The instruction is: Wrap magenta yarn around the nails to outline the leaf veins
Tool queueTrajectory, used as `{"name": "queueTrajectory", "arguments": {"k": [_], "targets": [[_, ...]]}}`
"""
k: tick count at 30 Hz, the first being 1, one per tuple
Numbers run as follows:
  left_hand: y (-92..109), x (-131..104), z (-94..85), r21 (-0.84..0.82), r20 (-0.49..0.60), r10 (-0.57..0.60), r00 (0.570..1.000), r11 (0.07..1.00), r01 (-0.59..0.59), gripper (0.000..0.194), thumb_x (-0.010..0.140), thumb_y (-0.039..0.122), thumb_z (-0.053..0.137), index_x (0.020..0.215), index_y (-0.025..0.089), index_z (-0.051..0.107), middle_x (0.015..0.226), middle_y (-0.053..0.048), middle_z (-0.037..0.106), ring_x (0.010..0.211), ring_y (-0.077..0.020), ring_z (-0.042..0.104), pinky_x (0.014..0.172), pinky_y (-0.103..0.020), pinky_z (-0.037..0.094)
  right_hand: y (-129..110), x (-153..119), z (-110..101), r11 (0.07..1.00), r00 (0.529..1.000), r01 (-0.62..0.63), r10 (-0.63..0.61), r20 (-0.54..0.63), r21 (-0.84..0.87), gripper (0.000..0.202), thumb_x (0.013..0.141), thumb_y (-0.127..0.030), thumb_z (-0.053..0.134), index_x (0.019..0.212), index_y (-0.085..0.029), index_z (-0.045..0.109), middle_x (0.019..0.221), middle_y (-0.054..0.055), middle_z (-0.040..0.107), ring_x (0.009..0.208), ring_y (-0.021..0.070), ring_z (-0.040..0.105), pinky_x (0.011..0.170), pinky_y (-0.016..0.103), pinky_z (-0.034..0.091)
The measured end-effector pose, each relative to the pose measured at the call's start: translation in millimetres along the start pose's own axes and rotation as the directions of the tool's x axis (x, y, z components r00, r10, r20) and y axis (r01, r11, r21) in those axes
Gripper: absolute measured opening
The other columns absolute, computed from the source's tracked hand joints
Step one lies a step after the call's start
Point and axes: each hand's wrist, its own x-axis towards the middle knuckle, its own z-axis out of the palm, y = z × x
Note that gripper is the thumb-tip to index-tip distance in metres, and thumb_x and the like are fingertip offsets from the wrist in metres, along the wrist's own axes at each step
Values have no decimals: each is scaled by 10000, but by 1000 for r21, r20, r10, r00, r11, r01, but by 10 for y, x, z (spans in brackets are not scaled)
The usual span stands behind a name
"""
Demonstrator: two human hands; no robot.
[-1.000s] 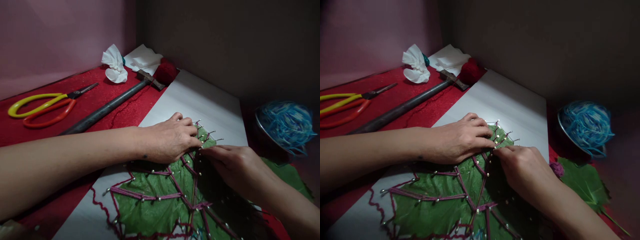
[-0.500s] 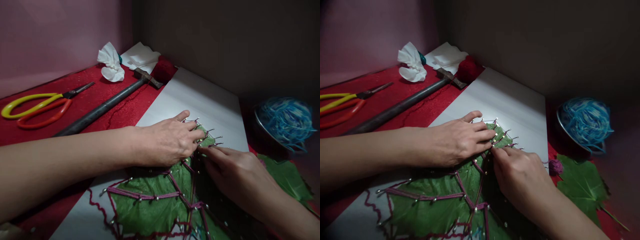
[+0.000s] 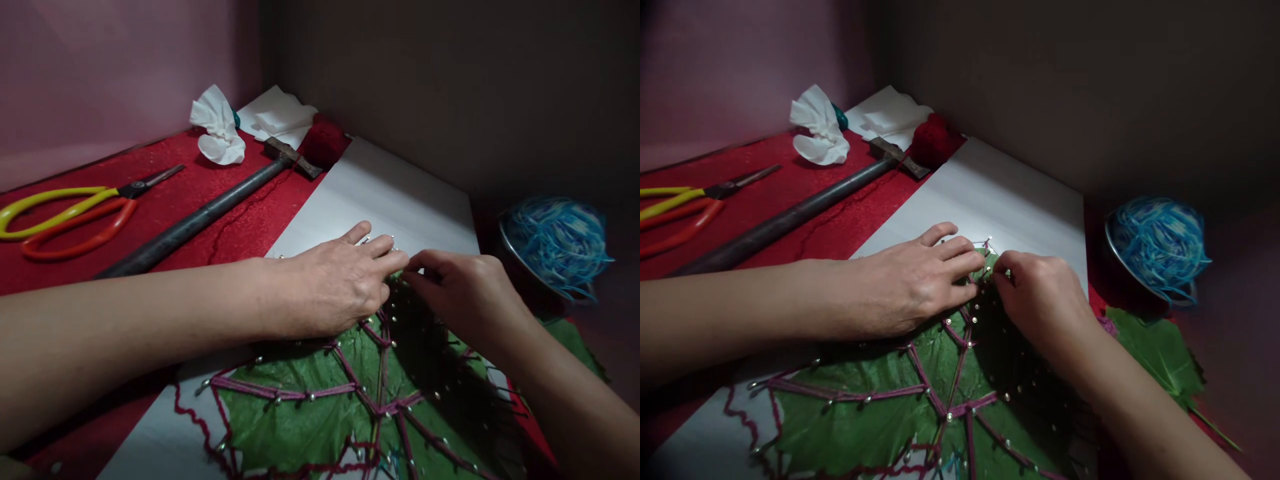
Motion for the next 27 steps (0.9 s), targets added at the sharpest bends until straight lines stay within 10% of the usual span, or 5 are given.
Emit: {"name": "queueTrajectory", "arguments": {"k": [14, 27], "targets": [[6, -10, -19, -49, 59, -61, 996, 997, 64, 145, 791, 130, 498, 824, 177, 631, 878, -106, 555, 888, -253, 455, 790, -397, 305, 24, -116, -41, 962, 970, 183, -210, 121, 201, 193, 855, -191, 491, 756, -186, 657, 587, -13, 633, 481, 80, 551, 473, 199, 387], [-4, -13, -1, -35, 109, -57, 992, 998, 61, 229, 806, 144, 482, 973, 194, 631, 882, -107, 536, 870, -252, 437, 796, -402, 324, 266, -210, 43, 821, 821, 571, -571, -10, 24, 208, 858, -96, 488, 1023, -112, 614, 622, 7, 572, 533, 100, 480, 473, 249, 337]]}}
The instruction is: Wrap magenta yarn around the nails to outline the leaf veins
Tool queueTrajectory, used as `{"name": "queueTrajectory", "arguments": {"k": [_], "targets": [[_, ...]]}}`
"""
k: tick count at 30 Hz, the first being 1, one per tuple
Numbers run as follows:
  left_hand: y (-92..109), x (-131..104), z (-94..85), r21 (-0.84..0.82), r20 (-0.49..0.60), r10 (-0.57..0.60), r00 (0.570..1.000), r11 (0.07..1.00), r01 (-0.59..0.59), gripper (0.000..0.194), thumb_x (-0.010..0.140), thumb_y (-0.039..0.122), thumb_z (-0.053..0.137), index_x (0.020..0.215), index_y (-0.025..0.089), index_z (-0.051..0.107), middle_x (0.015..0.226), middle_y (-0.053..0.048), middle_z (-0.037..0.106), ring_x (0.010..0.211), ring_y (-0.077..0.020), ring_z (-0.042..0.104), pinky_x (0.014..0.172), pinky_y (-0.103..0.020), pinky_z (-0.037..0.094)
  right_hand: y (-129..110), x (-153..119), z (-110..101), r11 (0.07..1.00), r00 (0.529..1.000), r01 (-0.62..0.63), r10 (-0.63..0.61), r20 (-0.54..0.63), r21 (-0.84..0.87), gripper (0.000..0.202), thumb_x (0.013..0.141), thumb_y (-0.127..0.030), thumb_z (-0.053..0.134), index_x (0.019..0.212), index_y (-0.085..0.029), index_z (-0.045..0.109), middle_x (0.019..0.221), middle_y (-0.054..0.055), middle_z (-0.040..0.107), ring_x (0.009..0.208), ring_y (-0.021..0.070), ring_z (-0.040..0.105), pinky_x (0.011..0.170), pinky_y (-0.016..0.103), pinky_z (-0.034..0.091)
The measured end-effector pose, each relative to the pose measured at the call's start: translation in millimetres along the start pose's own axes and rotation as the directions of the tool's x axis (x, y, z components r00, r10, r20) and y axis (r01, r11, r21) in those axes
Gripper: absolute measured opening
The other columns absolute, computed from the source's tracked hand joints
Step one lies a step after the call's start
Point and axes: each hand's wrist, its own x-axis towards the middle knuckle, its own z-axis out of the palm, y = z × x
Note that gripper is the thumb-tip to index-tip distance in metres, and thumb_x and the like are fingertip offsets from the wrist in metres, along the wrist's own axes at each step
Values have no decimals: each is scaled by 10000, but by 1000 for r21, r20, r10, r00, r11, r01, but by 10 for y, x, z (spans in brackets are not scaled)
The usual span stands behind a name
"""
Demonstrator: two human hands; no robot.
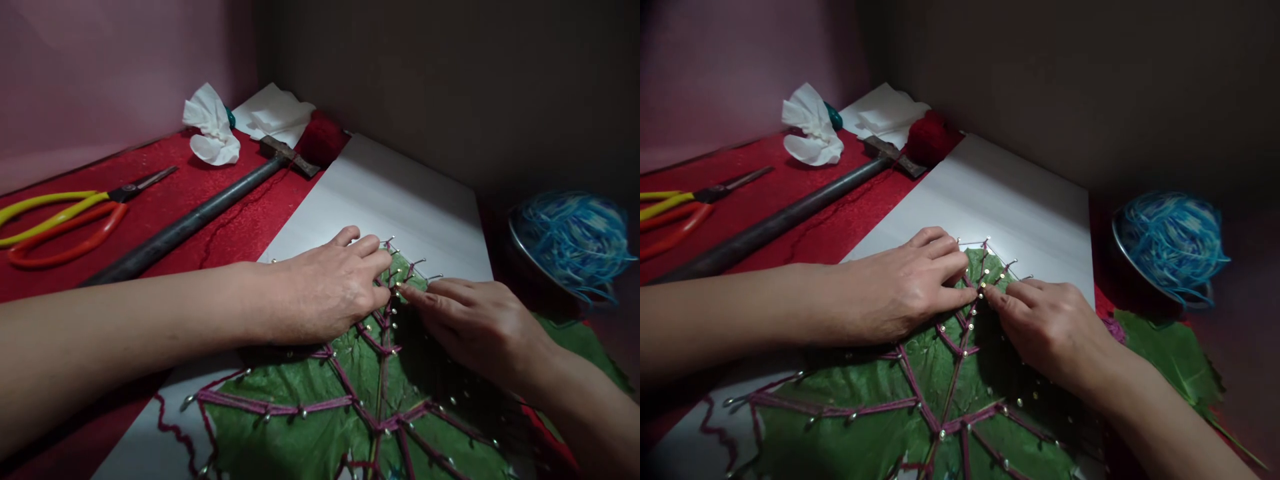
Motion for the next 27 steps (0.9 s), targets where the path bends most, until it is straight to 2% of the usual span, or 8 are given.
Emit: {"name": "queueTrajectory", "arguments": {"k": [3, 6, 9, 14, 18, 20, 22, 27], "targets": [[1, -4, 9, -7, -5, -9, 1000, 1000, 9, 233, 832, 165, 472, 1005, 190, 626, 895, -108, 534, 881, -250, 432, 819, -407, 326, 13, 48, -37, 999, 996, 40, -41, 77, 17, 164, 873, -108, 458, 908, -134, 616, 613, -3, 545, 522, 100, 443, 474, 257, 315], [6, -4, 24, 9, -55, -33, 998, 999, 34, 244, 865, 177, 446, 1038, 173, 618, 917, -112, 536, 904, -250, 428, 852, -414, 319, 18, 74, -46, 998, 992, 40, -45, 120, 41, 162, 870, -112, 449, 833, -144, 604, 642, 10, 563, 550, 108, 461, 490, 262, 321], [10, 3, 36, 26, -77, -42, 996, 999, 44, 251, 881, 189, 436, 1059, 170, 612, 915, -106, 538, 922, -248, 428, 877, -419, 310, 17, 63, -20, 998, 994, 7, -14, 107, 66, 164, 854, -93, 456, 871, -128, 615, 640, 13, 557, 561, 112, 464, 497, 264, 319], [4, 17, 47, 36, -51, -43, 998, 998, 45, 245, 895, 222, 428, 1045, 174, 616, 917, -95, 529, 926, -248, 425, 888, -431, 308, 9, 16, 36, 992, 999, -32, 28, 36, 120, 195, 849, -73, 458, 920, -100, 637, 602, 6, 515, 541, 104, 433, 486, 264, 295], [-9, 20, 51, 31, -49, -35, 998, 999, 36, 236, 890, 220, 446, 1057, 181, 608, 914, -86, 529, 920, -242, 426, 888, -425, 308, 16, 20, 27, 986, 998, -59, 55, 30, 155, 211, 848, -77, 474, 953, -113, 653, 608, 8, 522, 552, 104, 454, 493, 258, 310], [-16, 19, 51, 28, -58, -28, 998, 999, 30, 232, 889, 219, 451, 1060, 186, 605, 908, -83, 532, 918, -238, 427, 896, -424, 303, 25, 33, 1, 975, 994, -105, 101, 33, 195, 210, 850, -93, 483, 950, -138, 661, 616, 4, 536, 555, 97, 470, 490, 244, 324], [-21, 18, 51, 31, -58, -25, 998, 999, 27, 232, 890, 224, 453, 1063, 191, 604, 912, -82, 533, 921, -239, 425, 899, -426, 299, 37, 43, -34, 939, 979, -202, 198, 44, 278, 179, 842, -113, 504, 899, -161, 667, 632, 0, 562, 560, 84, 492, 496, 225, 349], [-22, 15, 48, 27, -31, -33, 999, 999, 34, 249, 897, 230, 435, 1082, 195, 600, 930, -86, 524, 928, -249, 417, 879, -433, 300, 86, 45, -105, 712, 864, -485, 478, 155, 507, 102, 808, -203, 568, 747, -186, 648, 645, -18, 621, 569, 75, 544, 522, 194, 416]]}}
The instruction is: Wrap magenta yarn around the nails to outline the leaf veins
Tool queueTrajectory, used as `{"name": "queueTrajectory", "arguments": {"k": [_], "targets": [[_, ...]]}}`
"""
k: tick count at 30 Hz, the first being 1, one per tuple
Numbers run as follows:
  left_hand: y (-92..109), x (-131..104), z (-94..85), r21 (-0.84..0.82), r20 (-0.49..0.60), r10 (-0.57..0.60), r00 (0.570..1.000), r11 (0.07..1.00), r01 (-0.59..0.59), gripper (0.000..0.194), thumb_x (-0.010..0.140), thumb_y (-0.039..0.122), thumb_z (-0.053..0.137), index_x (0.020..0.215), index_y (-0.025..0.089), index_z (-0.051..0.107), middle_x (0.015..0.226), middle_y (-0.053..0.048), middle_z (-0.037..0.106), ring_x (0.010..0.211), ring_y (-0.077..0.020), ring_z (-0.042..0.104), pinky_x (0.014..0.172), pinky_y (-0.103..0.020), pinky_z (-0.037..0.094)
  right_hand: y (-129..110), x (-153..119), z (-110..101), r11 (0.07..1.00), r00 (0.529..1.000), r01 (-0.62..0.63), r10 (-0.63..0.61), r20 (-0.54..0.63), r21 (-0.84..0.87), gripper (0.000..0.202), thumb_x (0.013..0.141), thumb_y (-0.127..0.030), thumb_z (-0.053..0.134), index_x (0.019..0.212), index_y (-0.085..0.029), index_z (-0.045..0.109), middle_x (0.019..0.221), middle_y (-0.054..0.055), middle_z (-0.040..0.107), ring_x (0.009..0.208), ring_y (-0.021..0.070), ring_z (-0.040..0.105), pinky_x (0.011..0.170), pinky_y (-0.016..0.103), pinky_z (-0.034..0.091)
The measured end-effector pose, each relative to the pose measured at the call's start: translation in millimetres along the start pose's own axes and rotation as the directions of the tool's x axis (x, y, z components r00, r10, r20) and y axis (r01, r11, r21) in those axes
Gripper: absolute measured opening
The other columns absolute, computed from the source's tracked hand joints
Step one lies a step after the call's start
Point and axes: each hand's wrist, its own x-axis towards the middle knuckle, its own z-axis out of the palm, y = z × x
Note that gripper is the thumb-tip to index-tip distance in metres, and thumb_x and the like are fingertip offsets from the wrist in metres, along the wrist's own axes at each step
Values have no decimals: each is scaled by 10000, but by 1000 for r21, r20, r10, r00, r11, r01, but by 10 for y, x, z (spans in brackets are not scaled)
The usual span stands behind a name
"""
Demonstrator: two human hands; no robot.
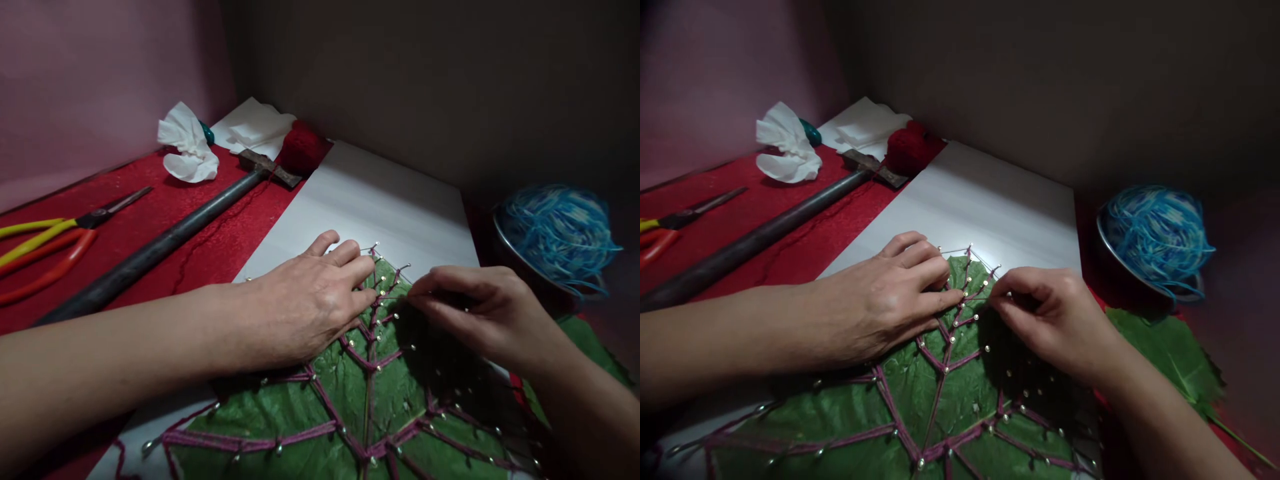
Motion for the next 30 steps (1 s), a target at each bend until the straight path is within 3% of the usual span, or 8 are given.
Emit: {"name": "queueTrajectory", "arguments": {"k": [3, 6, 12, 30], "targets": [[3, 8, -12, -16, 1, -3, 1000, 1000, 3, 253, 903, 233, 428, 1083, 196, 601, 929, -86, 522, 923, -244, 418, 872, -427, 303, 13, 20, -9, 985, 988, -153, 152, 12, 81, 135, 801, -263, 566, 723, -192, 651, 590, -25, 602, 533, 83, 523, 469, 199, 390], [0, 19, -24, -29, 7, -2, 1000, 1000, 3, 266, 909, 252, 425, 1102, 194, 598, 925, -86, 525, 914, -242, 420, 864, -425, 310, 16, 53, 10, 974, 975, -221, 221, -10, 55, 153, 787, -255, 553, 694, -188, 656, 561, -21, 585, 512, 86, 497, 459, 213, 366], [-9, 22, -13, -50, -19, -3, 1000, 999, 2, 282, 916, 285, 419, 1107, 196, 606, 894, -83, 514, 911, -247, 417, 855, -438, 318, 59, 92, 40, 958, 966, -253, 243, -87, -134, 163, 766, -243, 532, 680, -207, 665, 539, -7, 563, 501, 105, 447, 495, 258, 348], [-6, 23, -43, -26, 22, -2, 1000, 1000, 2, 299, 895, 257, 480, 1173, 200, 572, 912, -77, 483, 915, -232, 406, 836, -430, 346, 129, 149, 137, 933, 960, -246, 196, -202, -264, 175, 760, -183, 525, 722, -203, 694, 538, 8, 587, 488, 96, 455, 504, 260, 278]]}}
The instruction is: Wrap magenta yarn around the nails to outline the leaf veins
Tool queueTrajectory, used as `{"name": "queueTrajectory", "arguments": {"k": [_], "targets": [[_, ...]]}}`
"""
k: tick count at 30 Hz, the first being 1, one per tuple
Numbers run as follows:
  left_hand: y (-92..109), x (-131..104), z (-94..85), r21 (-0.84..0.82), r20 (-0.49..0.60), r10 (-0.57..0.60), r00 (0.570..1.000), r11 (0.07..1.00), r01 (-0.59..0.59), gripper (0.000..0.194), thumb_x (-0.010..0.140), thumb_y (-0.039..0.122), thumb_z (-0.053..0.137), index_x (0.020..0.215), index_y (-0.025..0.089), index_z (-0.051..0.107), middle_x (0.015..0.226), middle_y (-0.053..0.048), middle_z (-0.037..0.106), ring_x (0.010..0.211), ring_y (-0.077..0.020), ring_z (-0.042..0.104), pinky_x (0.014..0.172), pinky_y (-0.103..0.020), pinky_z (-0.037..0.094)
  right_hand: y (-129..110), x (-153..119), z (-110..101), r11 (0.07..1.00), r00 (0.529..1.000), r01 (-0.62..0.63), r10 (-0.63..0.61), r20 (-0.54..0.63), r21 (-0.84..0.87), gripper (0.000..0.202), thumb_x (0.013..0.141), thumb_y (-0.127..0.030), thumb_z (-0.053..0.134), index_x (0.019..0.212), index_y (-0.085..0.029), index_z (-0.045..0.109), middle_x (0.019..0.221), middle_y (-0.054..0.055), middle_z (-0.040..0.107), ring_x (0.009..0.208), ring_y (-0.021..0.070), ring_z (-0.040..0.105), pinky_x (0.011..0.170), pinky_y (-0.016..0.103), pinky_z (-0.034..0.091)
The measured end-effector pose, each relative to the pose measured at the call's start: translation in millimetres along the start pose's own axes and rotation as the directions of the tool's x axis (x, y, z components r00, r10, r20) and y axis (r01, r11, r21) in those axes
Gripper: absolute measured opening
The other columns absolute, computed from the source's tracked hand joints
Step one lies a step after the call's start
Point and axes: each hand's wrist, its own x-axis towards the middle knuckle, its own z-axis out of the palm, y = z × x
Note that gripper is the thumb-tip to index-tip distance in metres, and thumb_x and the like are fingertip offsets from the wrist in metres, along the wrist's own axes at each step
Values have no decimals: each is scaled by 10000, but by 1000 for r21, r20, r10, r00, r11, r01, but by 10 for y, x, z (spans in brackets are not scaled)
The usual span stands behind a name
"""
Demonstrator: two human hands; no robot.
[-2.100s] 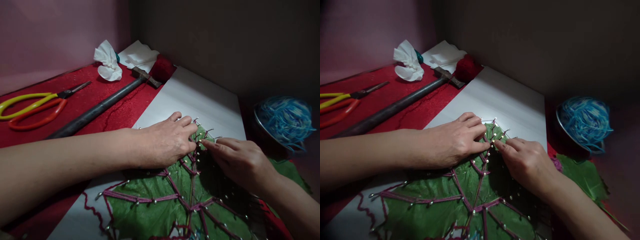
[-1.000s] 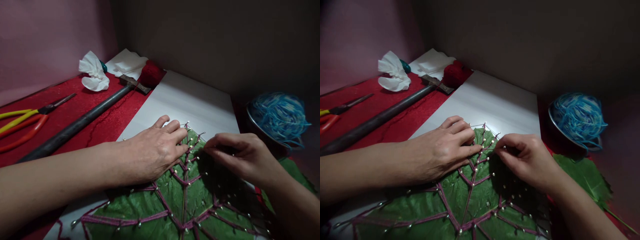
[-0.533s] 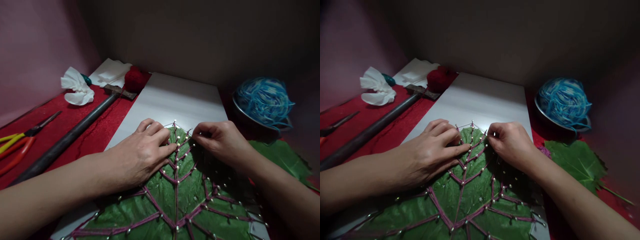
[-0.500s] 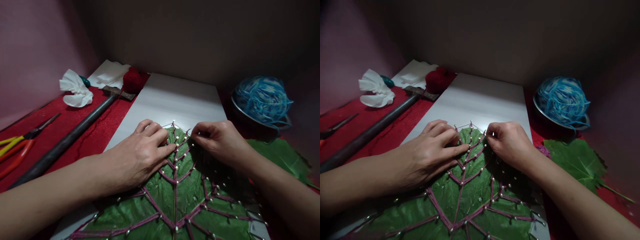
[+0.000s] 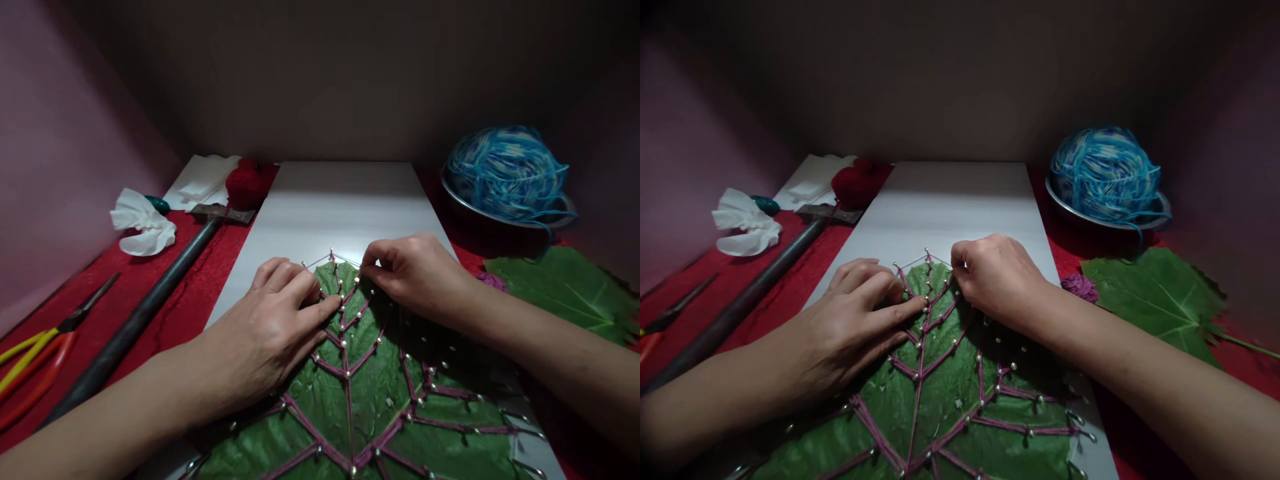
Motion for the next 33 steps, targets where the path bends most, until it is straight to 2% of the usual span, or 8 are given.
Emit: {"name": "queueTrajectory", "arguments": {"k": [3, 7, 12, 15, 19, 27, 33], "targets": [[6, 6, -9, -9, 11, -3, 1000, 1000, 3, 304, 892, 259, 478, 1176, 205, 571, 910, -77, 491, 920, -234, 408, 839, -436, 354, -62, 39, 14, 984, 996, 84, -88, -17, -156, 178, 782, -195, 513, 730, -194, 683, 590, 23, 624, 498, 100, 446, 498, 273, 231], [16, 21, -27, -30, 34, -15, 999, 999, 16, 283, 892, 256, 469, 1143, 203, 589, 895, -77, 504, 899, -228, 412, 840, -443, 354, -205, 75, 4, 941, 982, 189, -187, 34, -280, 176, 793, -174, 483, 744, -174, 652, 620, 39, 635, 493, 107, 424, 486, 292, 171], [21, 19, -42, -55, 55, -17, 998, 998, 21, 297, 907, 260, 445, 1165, 203, 579, 905, -81, 507, 894, -225, 399, 840, -453, 346, -215, -22, 2, 948, 968, 240, -217, 130, -207, 163, 801, -175, 494, 710, -165, 629, 578, 28, 602, 484, 101, 435, 492, 274, 216], [21, 13, -45, -54, 50, -16, 999, 998, 19, 307, 911, 261, 439, 1182, 199, 569, 905, -84, 509, 901, -229, 398, 846, -458, 343, -112, -111, -29, 949, 950, 297, -282, 135, -109, 204, 825, -179, 480, 725, -170, 658, 620, 33, 620, 534, 103, 492, 519, 258, 272], [32, 17, -53, -57, 48, -22, 999, 998, 25, 308, 909, 266, 442, 1184, 203, 568, 915, -84, 510, 910, -232, 406, 852, -454, 347, -35, -164, -116, 936, 926, 353, -349, 142, -4, 261, 853, -213, 446, 801, -180, 699, 625, 32, 603, 550, 101, 500, 530, 254, 301], [29, 14, -42, -69, 30, -41, 999, 997, 43, 306, 895, 270, 461, 1167, 176, 566, 943, -94, 507, 923, -240, 397, 860, -464, 366, -29, -216, -124, 899, 898, 435, -428, 105, -56, 367, 888, -335, 402, 749, -139, 679, 636, 64, 584, 550, 121, 491, 521, 276, 299], [21, 15, -35, -77, 41, -34, 999, 996, 37, 308, 896, 267, 461, 1176, 196, 568, 940, -89, 507, 924, -237, 401, 852, -463, 370, 11, -240, -81, 875, 881, 473, -470, 53, -103, 357, 903, -326, 398, 785, -130, 672, 647, 73, 598, 558, 136, 502, 519, 284, 305]]}}
